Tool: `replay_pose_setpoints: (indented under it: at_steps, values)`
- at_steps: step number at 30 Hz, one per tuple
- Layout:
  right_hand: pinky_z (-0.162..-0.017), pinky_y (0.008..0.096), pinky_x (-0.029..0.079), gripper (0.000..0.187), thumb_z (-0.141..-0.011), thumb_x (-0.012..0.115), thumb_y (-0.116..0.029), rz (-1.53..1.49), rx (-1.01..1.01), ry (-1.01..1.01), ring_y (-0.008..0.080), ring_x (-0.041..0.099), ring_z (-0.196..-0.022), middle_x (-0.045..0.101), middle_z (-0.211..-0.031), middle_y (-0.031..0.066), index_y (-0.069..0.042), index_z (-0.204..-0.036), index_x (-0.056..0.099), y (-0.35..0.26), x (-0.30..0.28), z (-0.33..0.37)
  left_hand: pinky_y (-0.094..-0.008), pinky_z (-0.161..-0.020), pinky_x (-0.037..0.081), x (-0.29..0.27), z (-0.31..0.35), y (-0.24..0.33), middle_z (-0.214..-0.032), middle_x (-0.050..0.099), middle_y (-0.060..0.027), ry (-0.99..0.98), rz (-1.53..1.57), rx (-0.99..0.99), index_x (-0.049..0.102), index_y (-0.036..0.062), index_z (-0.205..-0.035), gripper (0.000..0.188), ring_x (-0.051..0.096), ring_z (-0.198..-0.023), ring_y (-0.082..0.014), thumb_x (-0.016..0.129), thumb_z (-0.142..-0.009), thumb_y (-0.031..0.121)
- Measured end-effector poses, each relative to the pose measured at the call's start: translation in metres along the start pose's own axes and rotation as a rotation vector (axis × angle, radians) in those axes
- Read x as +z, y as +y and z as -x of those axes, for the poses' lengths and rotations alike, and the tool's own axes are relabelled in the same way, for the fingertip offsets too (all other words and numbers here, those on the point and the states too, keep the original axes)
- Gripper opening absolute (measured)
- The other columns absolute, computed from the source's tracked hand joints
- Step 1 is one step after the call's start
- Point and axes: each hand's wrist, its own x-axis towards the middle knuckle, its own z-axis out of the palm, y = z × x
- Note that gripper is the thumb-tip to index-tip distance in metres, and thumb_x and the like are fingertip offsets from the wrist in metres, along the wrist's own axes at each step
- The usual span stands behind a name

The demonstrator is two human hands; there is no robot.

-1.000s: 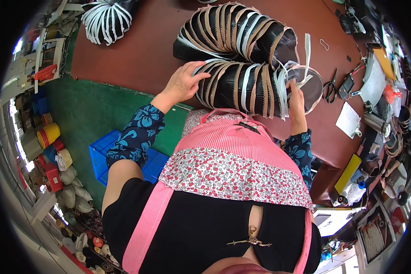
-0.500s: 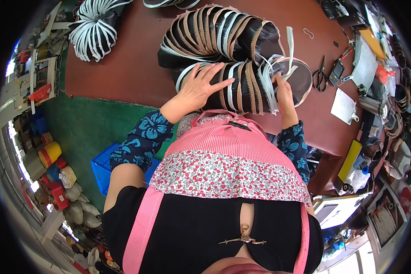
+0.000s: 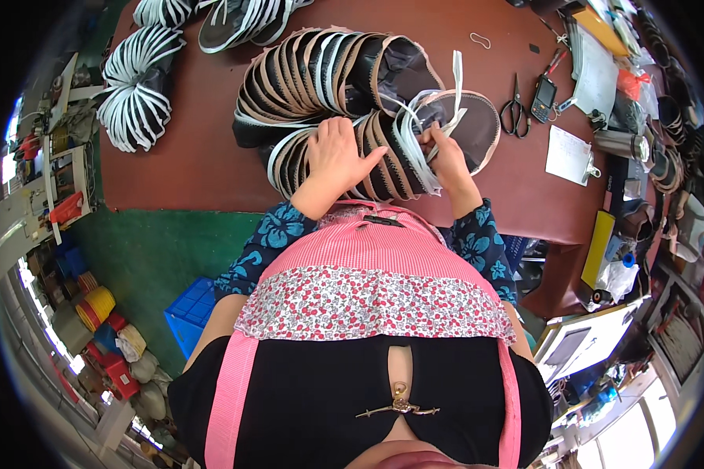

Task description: Sorting and preparing shoe uppers and laces for the manufacturing process.

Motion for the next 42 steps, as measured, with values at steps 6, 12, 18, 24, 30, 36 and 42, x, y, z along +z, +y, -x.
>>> replay_pose_setpoints:
  at_steps: [6,12,18,24,30,36,42]
  values:
    - [-0.086,0.0406,0.057,0.044,-0.121,0.044,-0.040,-0.126,0.059,-0.055,0.0255,0.069,-0.093,0.073,-0.104,0.0159,-0.007,-0.094,0.057,-0.012,-0.017,-0.006,-0.0552,-0.122,0.039,0.001,-0.015,0.008,-0.160,0.048,-0.0233,-0.019,0.286,0.341,0.054,0.0170,-0.155,0.065,0.048,-0.145,-0.0458,0.072,-0.093,0.019]
    - [-0.085,0.0389,0.057,0.045,-0.121,0.044,-0.042,-0.129,0.126,-0.092,0.0230,0.068,-0.093,0.073,-0.104,0.0131,-0.009,-0.093,0.056,-0.026,-0.025,-0.008,-0.0574,-0.123,0.038,0.013,-0.028,0.022,-0.161,0.050,-0.0187,-0.076,0.207,0.455,0.065,0.0181,-0.144,0.055,0.046,-0.150,-0.0424,0.065,-0.090,0.008]
    - [-0.081,0.0366,0.056,0.046,-0.121,0.043,-0.044,-0.137,0.157,-0.130,0.0208,0.066,-0.092,0.073,-0.105,0.0115,-0.011,-0.091,0.054,-0.035,-0.033,-0.012,-0.0524,-0.114,0.045,0.020,-0.040,0.039,-0.149,0.061,-0.0124,0.001,0.150,0.359,0.069,0.0108,-0.109,0.021,0.054,-0.141,-0.0377,0.074,-0.094,0.025]
    - [-0.083,0.0352,0.053,0.045,-0.119,0.048,-0.047,-0.092,0.150,-0.161,0.0197,0.069,-0.092,0.075,-0.104,0.0088,-0.013,-0.092,0.059,-0.035,-0.044,-0.019,-0.0504,-0.101,0.051,0.034,-0.049,0.068,-0.132,0.066,-0.0137,0.132,0.172,0.233,0.060,0.0072,-0.084,0.043,0.061,-0.125,-0.0361,0.084,-0.091,0.042]
    - [-0.084,0.0348,0.052,0.047,-0.121,0.041,-0.045,-0.061,0.160,-0.131,0.0186,0.066,-0.093,0.074,-0.106,0.0090,-0.014,-0.089,0.055,-0.043,-0.051,-0.018,-0.0489,-0.104,0.051,0.039,-0.048,0.064,-0.133,0.068,-0.0163,0.080,0.241,0.176,0.061,0.0064,-0.085,0.039,0.062,-0.124,-0.0378,0.083,-0.092,0.037]
    - [-0.084,0.0352,0.055,0.050,-0.119,0.047,-0.046,-0.035,0.126,-0.133,0.0197,0.071,-0.093,0.078,-0.110,0.0135,-0.013,-0.082,0.054,-0.041,-0.057,-0.017,-0.0486,-0.104,0.051,0.037,-0.045,0.061,-0.137,0.070,-0.0123,0.065,0.239,0.171,0.060,0.0069,-0.084,0.042,0.062,-0.125,-0.0365,0.085,-0.092,0.040]
    - [-0.087,0.0360,0.056,0.053,-0.119,0.044,-0.047,0.016,0.132,-0.168,0.0211,0.073,-0.098,0.079,-0.117,0.0172,-0.014,-0.079,0.052,-0.032,-0.058,-0.014,-0.0481,-0.104,0.051,0.037,-0.044,0.064,-0.139,0.070,-0.0120,0.039,0.223,0.149,0.059,0.0068,-0.083,0.044,0.061,-0.126,-0.0361,0.086,-0.091,0.041]
